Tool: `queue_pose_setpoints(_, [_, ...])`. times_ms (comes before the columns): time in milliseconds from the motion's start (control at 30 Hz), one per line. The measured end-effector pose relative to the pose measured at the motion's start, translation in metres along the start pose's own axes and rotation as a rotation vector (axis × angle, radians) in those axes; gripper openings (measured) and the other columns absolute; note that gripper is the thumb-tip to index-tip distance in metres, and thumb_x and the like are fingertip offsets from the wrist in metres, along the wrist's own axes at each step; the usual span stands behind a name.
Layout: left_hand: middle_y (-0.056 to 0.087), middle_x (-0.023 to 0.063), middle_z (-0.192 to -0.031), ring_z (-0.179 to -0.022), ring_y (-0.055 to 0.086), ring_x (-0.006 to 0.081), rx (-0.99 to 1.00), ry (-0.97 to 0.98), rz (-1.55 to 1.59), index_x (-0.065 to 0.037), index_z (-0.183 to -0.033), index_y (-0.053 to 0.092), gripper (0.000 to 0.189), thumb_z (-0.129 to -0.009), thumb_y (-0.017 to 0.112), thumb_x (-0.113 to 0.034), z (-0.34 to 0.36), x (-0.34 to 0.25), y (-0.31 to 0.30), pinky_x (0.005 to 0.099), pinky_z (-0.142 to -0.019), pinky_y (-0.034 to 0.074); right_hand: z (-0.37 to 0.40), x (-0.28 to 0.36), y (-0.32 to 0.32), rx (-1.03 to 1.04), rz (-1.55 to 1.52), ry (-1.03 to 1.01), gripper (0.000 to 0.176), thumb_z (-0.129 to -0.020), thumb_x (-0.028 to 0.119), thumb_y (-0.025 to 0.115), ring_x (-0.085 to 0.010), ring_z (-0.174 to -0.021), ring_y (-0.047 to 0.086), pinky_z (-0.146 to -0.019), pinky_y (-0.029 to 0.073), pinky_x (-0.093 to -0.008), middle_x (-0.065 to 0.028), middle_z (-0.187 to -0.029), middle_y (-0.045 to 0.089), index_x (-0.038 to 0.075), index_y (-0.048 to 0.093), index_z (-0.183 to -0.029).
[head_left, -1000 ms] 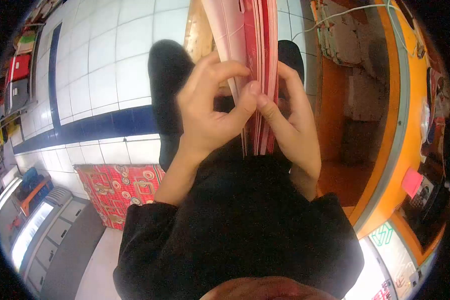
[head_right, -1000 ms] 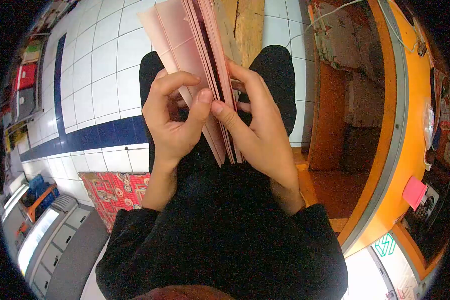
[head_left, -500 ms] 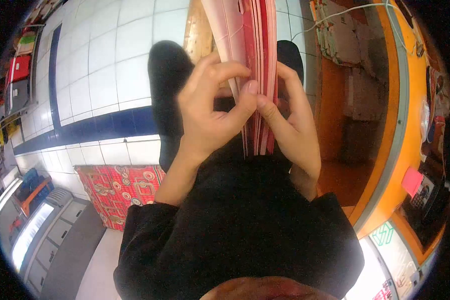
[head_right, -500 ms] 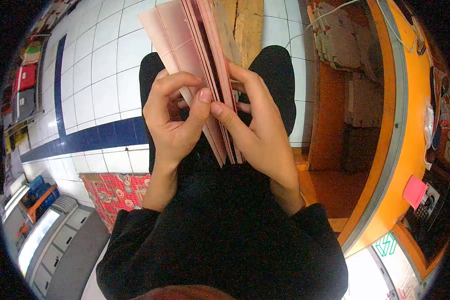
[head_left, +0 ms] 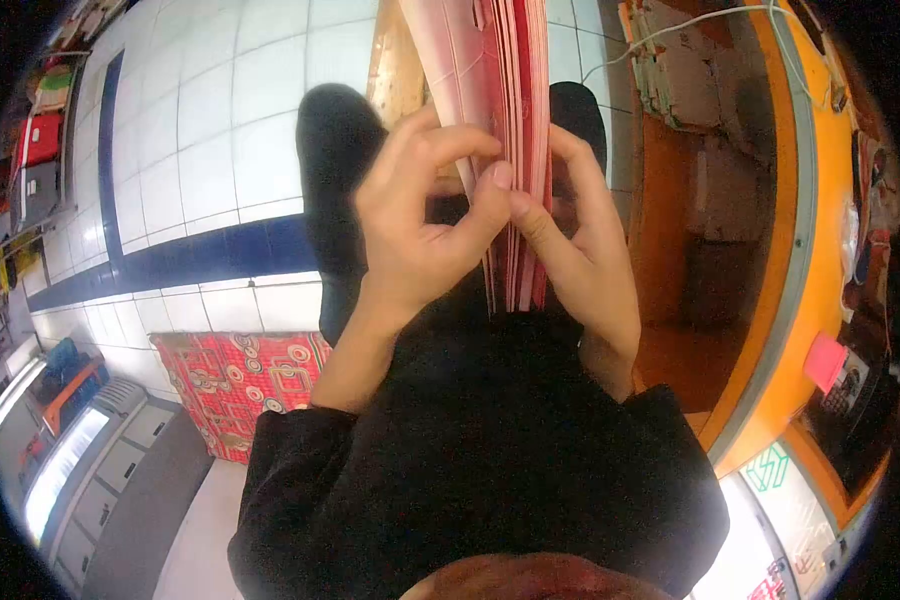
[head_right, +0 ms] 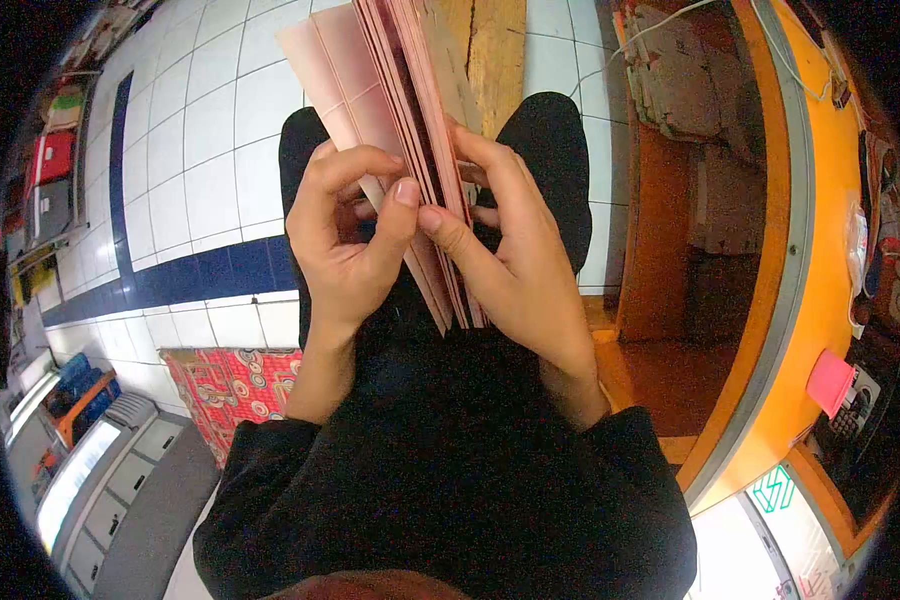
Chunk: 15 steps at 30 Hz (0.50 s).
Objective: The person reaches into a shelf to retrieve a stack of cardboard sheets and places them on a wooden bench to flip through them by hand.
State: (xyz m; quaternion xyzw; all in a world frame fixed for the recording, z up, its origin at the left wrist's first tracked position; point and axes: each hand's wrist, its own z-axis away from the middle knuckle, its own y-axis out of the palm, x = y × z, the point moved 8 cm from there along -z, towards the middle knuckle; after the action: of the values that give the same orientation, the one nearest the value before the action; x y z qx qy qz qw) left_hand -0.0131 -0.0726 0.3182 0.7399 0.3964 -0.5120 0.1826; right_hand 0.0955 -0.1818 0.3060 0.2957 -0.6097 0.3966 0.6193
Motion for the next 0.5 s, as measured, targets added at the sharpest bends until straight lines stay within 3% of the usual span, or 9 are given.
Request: queue_pose_setpoints(500, [0.059,0.0076,-0.110,-0.089,0.065,0.0103,0.002,-0.008,-0.001,-0.001,-0.115,0.062,0.021,-0.096,0.073,-0.002,-0.0008,0.0007,-0.0003,0.0226,-0.074,0.056,-0.0001,-0.0014,0.0007,0.005,-0.034,0.004,0.063,-0.100,0.020,0.073,-0.0305,-0.137,0.057,-0.106,0.054,-0.0435,-0.0179,-0.147,0.055,0.000,0.046,-0.153])
